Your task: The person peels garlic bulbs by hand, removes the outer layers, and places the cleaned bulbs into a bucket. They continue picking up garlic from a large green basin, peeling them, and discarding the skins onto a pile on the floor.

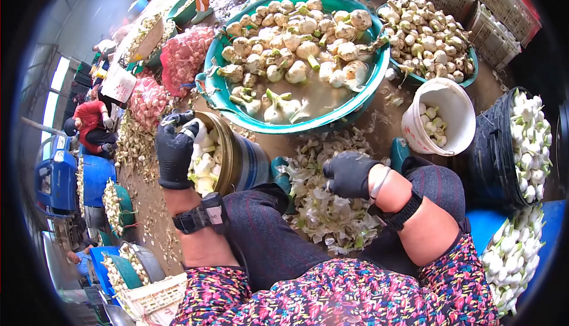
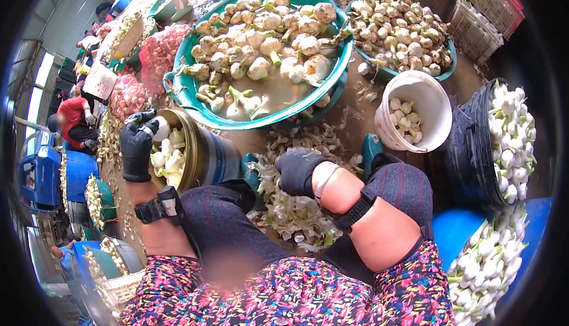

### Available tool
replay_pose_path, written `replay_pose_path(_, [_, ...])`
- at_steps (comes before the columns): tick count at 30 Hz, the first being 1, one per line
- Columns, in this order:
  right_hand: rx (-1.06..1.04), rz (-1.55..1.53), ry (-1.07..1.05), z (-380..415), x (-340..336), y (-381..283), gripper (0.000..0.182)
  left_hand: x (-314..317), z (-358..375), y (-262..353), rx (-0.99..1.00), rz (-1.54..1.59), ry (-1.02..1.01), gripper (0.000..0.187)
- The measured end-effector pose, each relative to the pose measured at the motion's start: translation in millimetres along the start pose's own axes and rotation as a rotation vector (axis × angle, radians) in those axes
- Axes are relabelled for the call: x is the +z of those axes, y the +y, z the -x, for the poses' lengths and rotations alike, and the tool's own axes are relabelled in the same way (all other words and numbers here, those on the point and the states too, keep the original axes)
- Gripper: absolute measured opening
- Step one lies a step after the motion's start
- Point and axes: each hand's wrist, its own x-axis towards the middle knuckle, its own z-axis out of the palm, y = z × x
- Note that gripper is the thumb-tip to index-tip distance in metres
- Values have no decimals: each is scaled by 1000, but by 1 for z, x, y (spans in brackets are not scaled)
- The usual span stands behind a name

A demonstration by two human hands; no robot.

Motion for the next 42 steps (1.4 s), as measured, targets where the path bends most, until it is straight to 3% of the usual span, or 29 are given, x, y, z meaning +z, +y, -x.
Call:
replay_pose_path(3, [-26,-51,112,-3,-5,-3,29,15,-6,9,250,-146,-194,24])
replay_pose_path(6, [-88,-92,233,-6,-5,0,31,85,-17,24,394,-268,-441,29])
replay_pose_path(8, [-111,-111,287,-7,-4,2,32,128,-29,16,459,-493,-499,39])
replay_pose_path(10, [-107,-110,342,-6,-3,7,28,155,-42,3,332,-654,-547,51])
replay_pose_path(11, [-102,-109,393,-6,-5,11,25,164,-51,-3,98,-703,-649,58])
replay_pose_path(14, [-97,-139,448,-2,-12,15,25,176,-53,-43,186,-626,-618,45])
replay_pose_path(17, [-88,-156,444,0,-21,10,27,176,-46,-34,58,-447,-598,34])
replay_pose_path(20, [-103,-156,434,-3,-19,10,30,175,-51,-37,141,-323,-642,28])
replay_pose_path(22, [-136,-265,589,-3,-18,7,37,165,-49,-24,78,-239,-658,27])
replay_pose_path(24, [-125,-330,713,-7,-17,5,43,146,-37,1,-151,354,-573,22])
replay_pose_path(25, [-115,-391,828,-11,-16,4,50,136,-29,20,-229,439,-569,19])
replay_pose_path(26, [-113,-390,827,-19,-13,5,50,129,-18,33,-230,441,-570,19])
replay_pose_path(28, [-178,-875,822,-31,-13,1,62,121,7,49,68,624,-553,14])
replay_pose_path(30, [-109,-839,799,-26,-19,0,62,122,25,47,210,556,-574,19])
replay_pose_path(32, [-475,-1290,733,-29,-15,5,57,132,37,45,124,633,-492,26])
replay_pose_path(33, [-425,-1465,622,-21,-21,1,53,134,39,46,176,575,-474,29])
replay_pose_path(34, [-421,-1463,622,-17,-22,-1,53,137,41,48,225,518,-456,32])
replay_pose_path(36, [-357,-1357,591,-13,-21,-2,52,140,45,47,134,590,-464,25])
replay_pose_path(38, [-442,-1331,659,-15,-18,0,46,140,45,37,258,248,-556,20])
replay_pose_path(39, [-347,-1517,596,-13,-20,3,43,143,50,46,191,520,-495,17])
replay_pose_path(40, [-248,-1697,530,-12,-21,5,40,139,49,53,192,523,-497,17])
replay_pose_path(42, [-237,-1665,528,-12,-22,7,40,131,49,62,326,386,-505,18])
